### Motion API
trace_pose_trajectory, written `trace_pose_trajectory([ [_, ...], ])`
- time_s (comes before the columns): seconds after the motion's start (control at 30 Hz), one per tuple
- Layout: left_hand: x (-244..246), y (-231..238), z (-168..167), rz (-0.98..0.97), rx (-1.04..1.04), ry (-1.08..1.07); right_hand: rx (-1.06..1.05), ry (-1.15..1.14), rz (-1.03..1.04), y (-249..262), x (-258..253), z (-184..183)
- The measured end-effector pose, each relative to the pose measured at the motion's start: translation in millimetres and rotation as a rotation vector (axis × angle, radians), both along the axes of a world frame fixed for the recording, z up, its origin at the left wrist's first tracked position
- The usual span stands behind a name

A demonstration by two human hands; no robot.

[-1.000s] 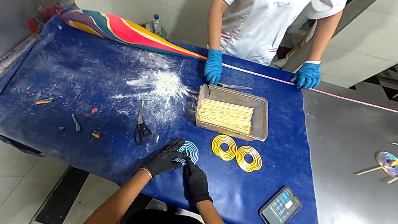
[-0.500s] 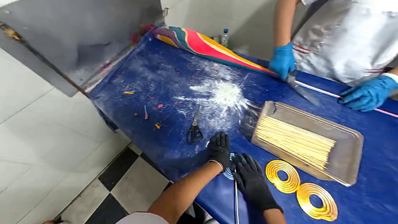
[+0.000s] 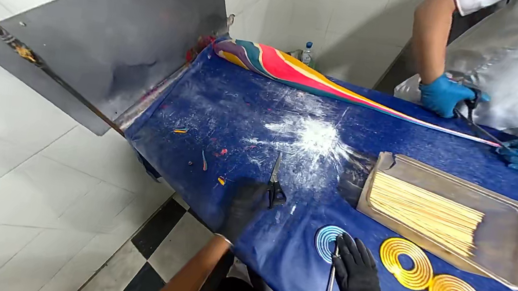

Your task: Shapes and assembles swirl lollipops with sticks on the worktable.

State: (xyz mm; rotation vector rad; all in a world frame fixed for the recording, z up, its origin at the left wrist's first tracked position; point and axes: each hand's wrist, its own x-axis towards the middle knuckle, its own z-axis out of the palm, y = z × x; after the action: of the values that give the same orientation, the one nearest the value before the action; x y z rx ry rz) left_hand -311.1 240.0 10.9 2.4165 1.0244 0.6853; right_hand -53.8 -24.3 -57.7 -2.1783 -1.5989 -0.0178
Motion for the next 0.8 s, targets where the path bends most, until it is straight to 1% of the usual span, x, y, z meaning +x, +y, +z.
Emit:
trace_pose_trajectory([
  [0.03, -30, 31, -3, 0.083, 0.038, 0.064, -0.004, -0.006, -0.016, 1, -2, -1],
  [0.07, -55, 61, -8, 0.102, 0.023, 0.149, -0.005, -0.015, -0.032, 1, -5, -2],
  [0.1, -75, 88, -13, 0.049, -0.004, 0.243, -0.004, -0.024, -0.052, 3, -9, -2],
  [0.13, -91, 108, -20, -0.043, -0.018, 0.329, -0.006, -0.028, -0.076, 5, -13, -2],
  [0.2, -104, 132, -30, -0.187, -0.017, 0.38, -0.027, -0.025, -0.134, 8, -21, 1],
  [0.27, -102, 140, -31, -0.182, 0.004, 0.369, -0.033, -0.017, -0.205, 11, -30, 1],
  [0.37, -80, 127, -27, 0.037, -0.043, 0.395, -0.035, -0.023, -0.259, 13, -38, 0],
  [0.43, -74, 121, -21, 0.091, -0.059, 0.437, -0.04, -0.016, -0.278, 13, -43, -2],
  [0.47, -77, 123, -19, 0.083, -0.055, 0.404, -0.047, -0.015, -0.284, 12, -43, -1],
  [0.5, -83, 134, -16, 0.075, -0.03, 0.314, -0.05, -0.015, -0.288, 11, -42, -1],
  [0.53, -93, 155, -12, 0.08, 0.012, 0.231, -0.053, -0.016, -0.292, 11, -41, -2],
  [0.57, -105, 186, -8, 0.104, 0.076, 0.201, -0.056, -0.017, -0.295, 9, -41, -3],
  [0.63, -137, 263, -11, 0.189, 0.151, 0.264, -0.065, -0.021, -0.295, 8, -41, -1],
  [0.7, -168, 337, -27, 0.231, 0.135, 0.39, -0.082, -0.022, -0.298, 8, -41, 1],
  [0.73, -180, 360, -33, 0.229, 0.094, 0.419, -0.083, -0.023, -0.303, 9, -43, 2],
  [0.77, -185, 372, -34, 0.219, 0.051, 0.406, -0.083, -0.022, -0.31, 10, -44, 1],
  [0.8, -184, 371, -32, 0.213, 0.032, 0.364, -0.084, -0.026, -0.315, 9, -44, 1],
])
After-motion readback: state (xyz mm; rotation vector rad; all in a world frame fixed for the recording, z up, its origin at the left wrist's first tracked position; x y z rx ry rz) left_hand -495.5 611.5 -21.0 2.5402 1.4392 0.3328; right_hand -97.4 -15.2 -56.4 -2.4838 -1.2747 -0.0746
